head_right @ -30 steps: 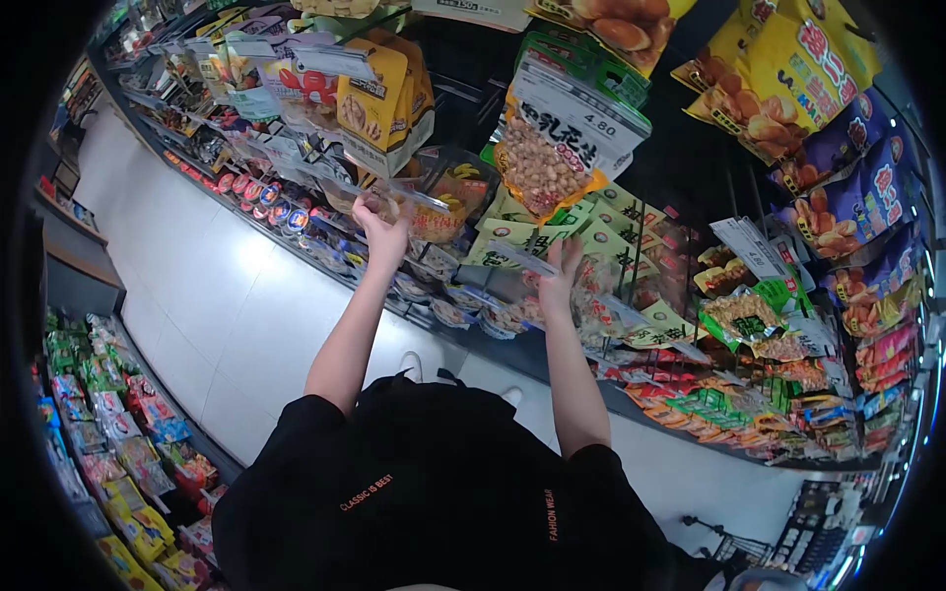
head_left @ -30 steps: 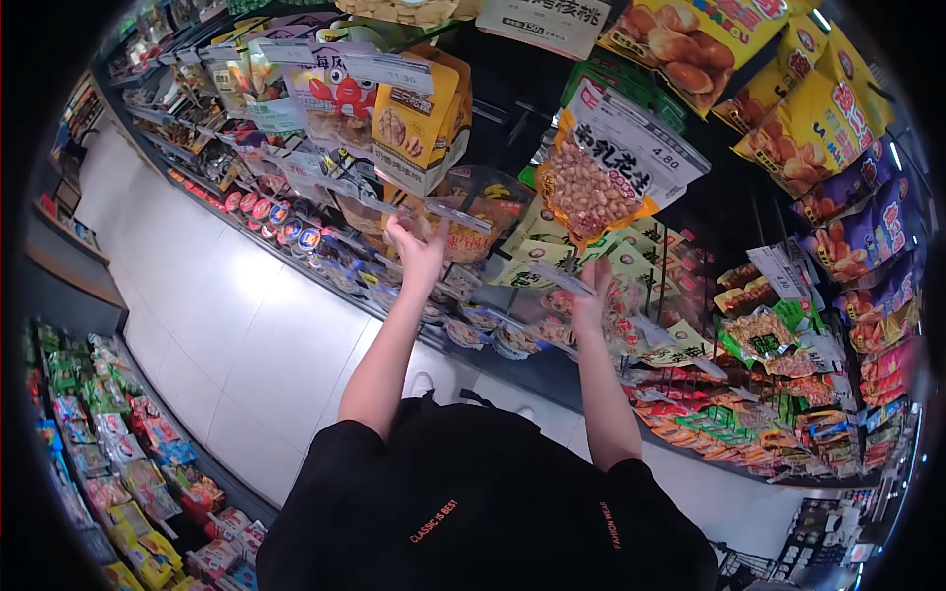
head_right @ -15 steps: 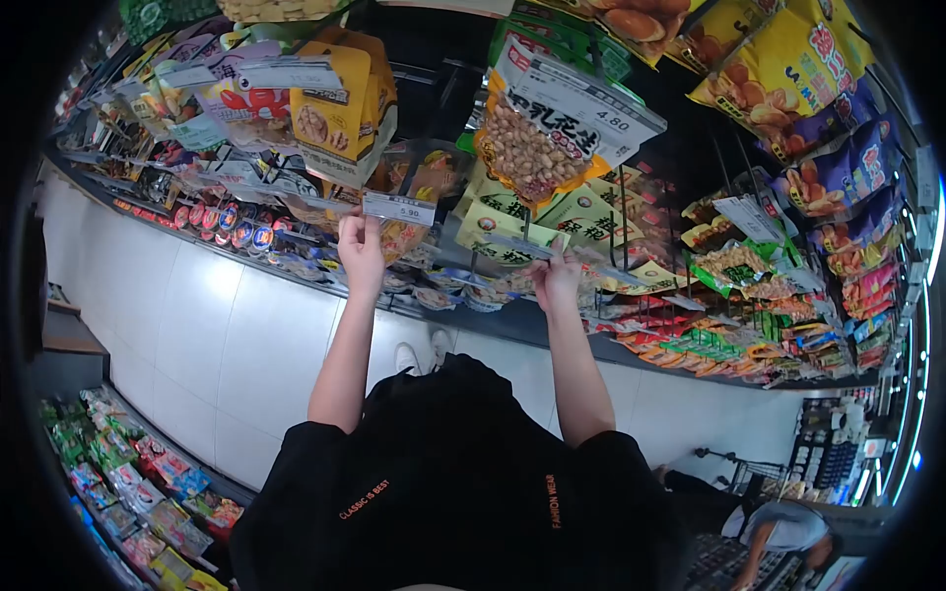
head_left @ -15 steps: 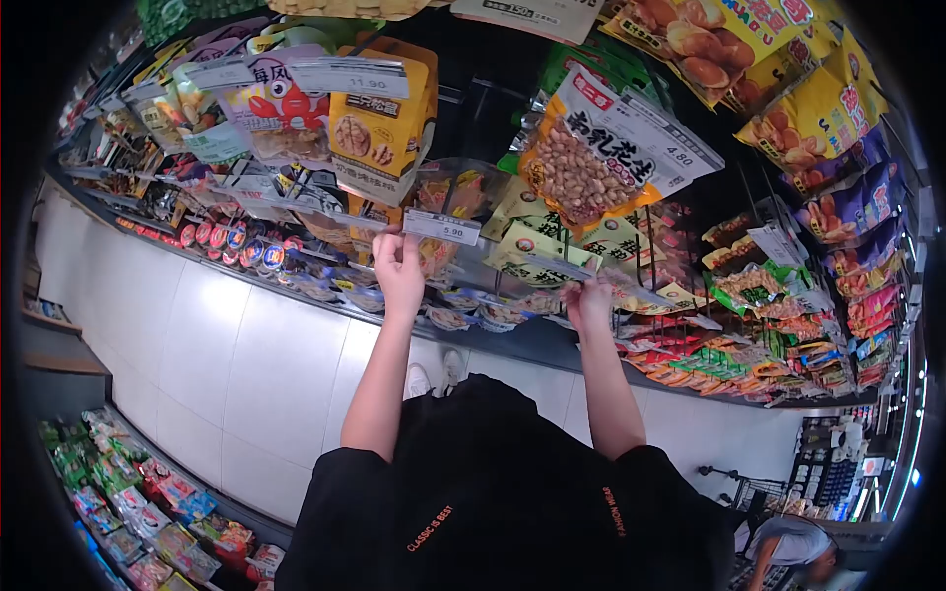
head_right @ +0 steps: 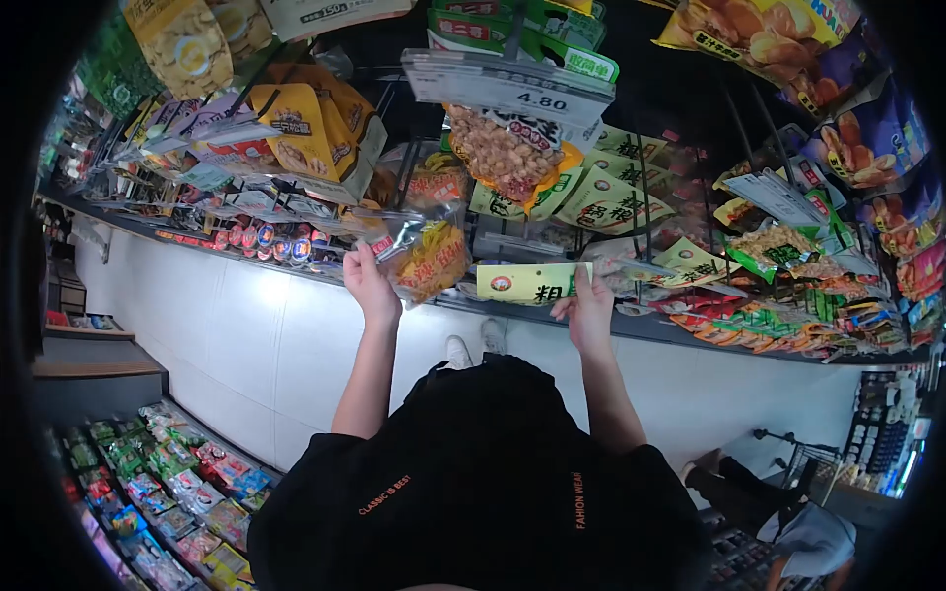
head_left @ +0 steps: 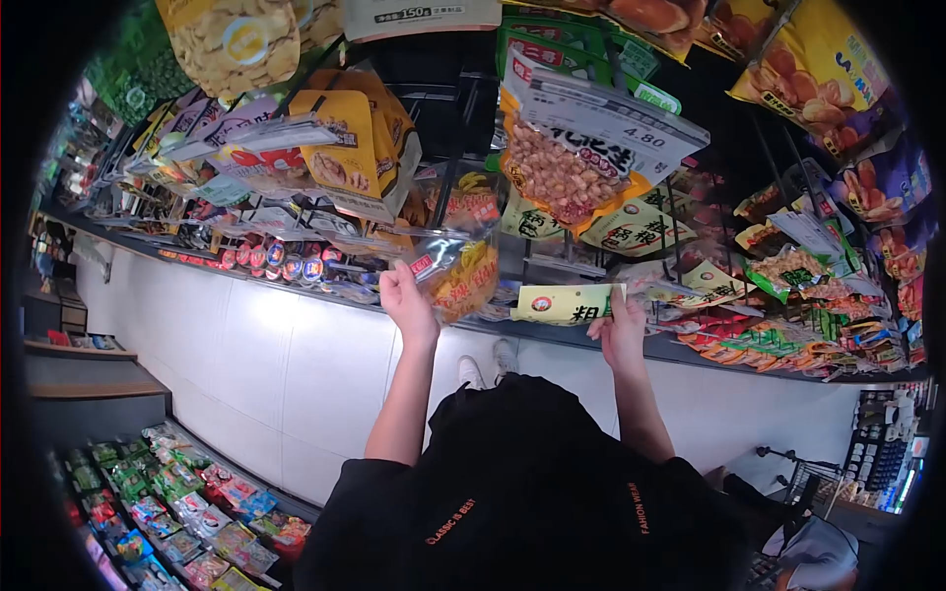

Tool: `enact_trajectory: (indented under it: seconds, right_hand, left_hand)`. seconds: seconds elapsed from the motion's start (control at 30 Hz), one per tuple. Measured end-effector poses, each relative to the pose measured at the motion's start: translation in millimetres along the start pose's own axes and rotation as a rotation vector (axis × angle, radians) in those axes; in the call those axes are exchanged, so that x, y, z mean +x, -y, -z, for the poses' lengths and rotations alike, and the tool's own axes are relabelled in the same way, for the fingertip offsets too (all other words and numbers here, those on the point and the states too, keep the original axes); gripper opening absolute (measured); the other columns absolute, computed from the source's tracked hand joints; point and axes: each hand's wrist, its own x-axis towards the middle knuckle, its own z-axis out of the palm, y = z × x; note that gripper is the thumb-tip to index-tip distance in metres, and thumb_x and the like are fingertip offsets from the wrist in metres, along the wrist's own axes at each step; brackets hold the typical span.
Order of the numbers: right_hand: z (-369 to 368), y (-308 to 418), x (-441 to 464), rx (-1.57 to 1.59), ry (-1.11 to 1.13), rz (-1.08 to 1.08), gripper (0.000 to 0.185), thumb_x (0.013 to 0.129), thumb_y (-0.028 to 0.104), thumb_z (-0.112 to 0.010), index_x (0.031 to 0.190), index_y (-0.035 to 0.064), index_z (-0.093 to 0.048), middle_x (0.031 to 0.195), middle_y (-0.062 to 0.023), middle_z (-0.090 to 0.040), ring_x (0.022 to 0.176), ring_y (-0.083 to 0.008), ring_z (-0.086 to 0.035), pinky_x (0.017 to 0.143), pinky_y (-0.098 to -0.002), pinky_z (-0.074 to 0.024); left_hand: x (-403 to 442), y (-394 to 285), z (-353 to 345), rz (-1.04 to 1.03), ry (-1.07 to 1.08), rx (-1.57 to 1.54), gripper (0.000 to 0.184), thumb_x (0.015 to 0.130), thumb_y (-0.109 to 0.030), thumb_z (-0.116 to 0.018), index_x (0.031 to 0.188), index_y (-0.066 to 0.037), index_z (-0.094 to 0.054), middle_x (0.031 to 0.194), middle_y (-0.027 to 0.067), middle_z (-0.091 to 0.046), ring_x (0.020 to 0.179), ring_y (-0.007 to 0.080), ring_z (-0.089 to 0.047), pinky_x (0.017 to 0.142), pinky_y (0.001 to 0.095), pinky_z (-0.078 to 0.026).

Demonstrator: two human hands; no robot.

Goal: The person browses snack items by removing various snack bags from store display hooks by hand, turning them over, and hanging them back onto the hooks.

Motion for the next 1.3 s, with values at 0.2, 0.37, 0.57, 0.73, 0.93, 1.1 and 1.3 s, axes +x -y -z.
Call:
enact_trajectory:
  seconds: [0.2, 0.37, 0.57, 0.73, 0.93, 1.1, 1.3]
  right_hand:
    - [29, -7, -3, -0.013, -0.027, -0.073, 0.029, 0.095, 0.027, -0.046, 0.083, 0.0012, -0.054, 0.061, -0.0076, -0.058, 0.039, -0.0135, -0.052, 0.035, -0.0231, -0.0391]
    - [44, -4, -6, -0.034, 0.077, -0.088, 0.029, 0.096, 0.024, -0.044, 0.083, 0.0002, -0.055, 0.065, -0.0085, -0.06, 0.04, -0.0139, -0.053, 0.036, -0.0228, -0.04]
    - [44, 7, -10, -0.056, 0.136, -0.144, 0.031, 0.096, 0.023, -0.042, 0.084, -0.0017, -0.055, 0.067, -0.0089, -0.06, 0.042, -0.0134, -0.054, 0.037, -0.0217, -0.041]
    - [50, 4, -7, -0.056, 0.192, -0.137, 0.029, 0.096, 0.024, -0.041, 0.088, -0.0011, -0.053, 0.072, -0.0113, -0.062, 0.041, -0.0162, -0.055, 0.037, -0.024, -0.0427]
    - [57, 0, -4, -0.04, 0.176, -0.17, 0.029, 0.096, 0.024, -0.042, 0.088, -0.0011, -0.053, 0.071, -0.0108, -0.061, 0.042, -0.0159, -0.055, 0.036, -0.0226, -0.0421]
    - [56, 5, -1, -0.033, 0.172, -0.19, 0.03, 0.096, 0.024, -0.043, 0.084, -0.0014, -0.055, 0.066, -0.0077, -0.058, 0.042, -0.0139, -0.056, 0.037, -0.0204, -0.0403]
    - [53, 6, 6, -0.024, 0.18, -0.165, 0.031, 0.096, 0.025, -0.044, 0.083, -0.0013, -0.055, 0.065, -0.0074, -0.058, 0.043, -0.0138, -0.056, 0.037, -0.0204, -0.0405]
  left_hand:
    - [-24, 3, 3, 0.167, 0.147, 0.145, 0.027, 0.093, -0.018, -0.053, 0.069, -0.011, -0.041, 0.063, -0.0055, -0.042, 0.056, 0.001, -0.033, 0.051, 0.0179, -0.029]
    - [-30, 10, -31, 0.225, 0.35, 0.204, 0.027, 0.092, -0.016, -0.054, 0.069, -0.01, -0.041, 0.062, -0.0064, -0.039, 0.057, 0.0006, -0.032, 0.051, 0.0182, -0.028]
    - [-32, 26, -57, 0.268, 0.658, 0.334, 0.026, 0.092, -0.015, -0.054, 0.07, -0.01, -0.041, 0.062, -0.0068, -0.04, 0.058, 0.0005, -0.033, 0.051, 0.0186, -0.028]
    - [-30, 45, -72, 0.319, 0.665, 0.151, 0.025, 0.092, -0.014, -0.053, 0.071, -0.01, -0.041, 0.063, -0.0063, -0.043, 0.056, 0.0002, -0.034, 0.049, 0.018, -0.028]
    - [-28, 37, -72, 0.33, 0.734, 0.145, 0.021, 0.092, -0.011, -0.053, 0.074, -0.01, -0.042, 0.065, -0.0052, -0.046, 0.054, 0.0005, -0.035, 0.047, 0.018, -0.026]
    - [-17, 33, -74, 0.413, 0.66, 0.064, 0.018, 0.091, -0.013, -0.055, 0.076, -0.009, -0.046, 0.065, -0.0035, -0.048, 0.051, 0.002, -0.035, 0.045, 0.0188, -0.025]
    - [-15, 26, -82, 0.464, 0.638, 0.056, 0.019, 0.091, -0.013, -0.054, 0.075, -0.008, -0.046, 0.068, -0.0007, -0.052, 0.057, 0.0064, -0.047, 0.054, 0.023, -0.043]
